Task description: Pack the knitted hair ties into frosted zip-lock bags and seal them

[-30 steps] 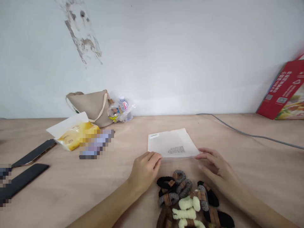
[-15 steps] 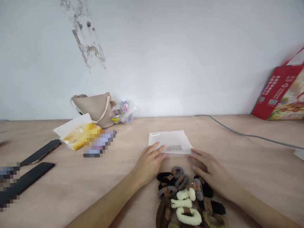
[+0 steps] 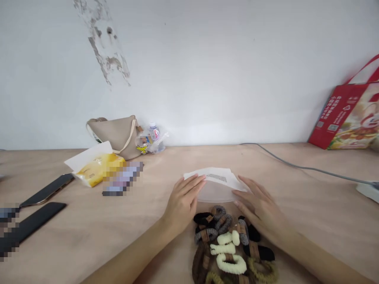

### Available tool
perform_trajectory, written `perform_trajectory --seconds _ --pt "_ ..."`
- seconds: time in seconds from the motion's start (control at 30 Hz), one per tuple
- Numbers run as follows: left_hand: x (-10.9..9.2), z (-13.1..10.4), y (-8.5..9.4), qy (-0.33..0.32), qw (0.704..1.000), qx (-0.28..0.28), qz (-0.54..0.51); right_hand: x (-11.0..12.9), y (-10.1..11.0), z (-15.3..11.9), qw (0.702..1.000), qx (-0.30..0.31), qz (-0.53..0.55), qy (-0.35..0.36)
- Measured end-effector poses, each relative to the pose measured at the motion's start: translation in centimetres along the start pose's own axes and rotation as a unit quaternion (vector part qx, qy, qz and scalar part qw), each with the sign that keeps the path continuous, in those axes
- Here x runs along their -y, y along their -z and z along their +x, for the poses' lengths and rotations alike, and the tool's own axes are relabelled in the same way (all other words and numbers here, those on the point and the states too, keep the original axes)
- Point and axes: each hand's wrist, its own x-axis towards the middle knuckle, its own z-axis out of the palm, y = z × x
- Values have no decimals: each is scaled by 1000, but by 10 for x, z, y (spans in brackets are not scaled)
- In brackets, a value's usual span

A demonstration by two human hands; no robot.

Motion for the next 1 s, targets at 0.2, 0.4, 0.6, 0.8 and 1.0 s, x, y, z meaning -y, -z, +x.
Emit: perform_trajectory --seconds 0.2,0.4,0.6,0.8,1.0 --pt "4 -2 2 48 997 8 -58 21 40 -11 973 62 155 158" --pt "-8 -1 6 27 996 -8 -83 28 35 -21 980 126 103 111" --pt "-13 -2 7 20 996 3 -85 24 29 -18 986 57 95 123" --pt "-19 -3 8 26 993 16 -110 28 47 -16 959 -49 58 274" --pt "-25 2 15 47 991 -13 -126 49 35 -1 954 -15 12 299"
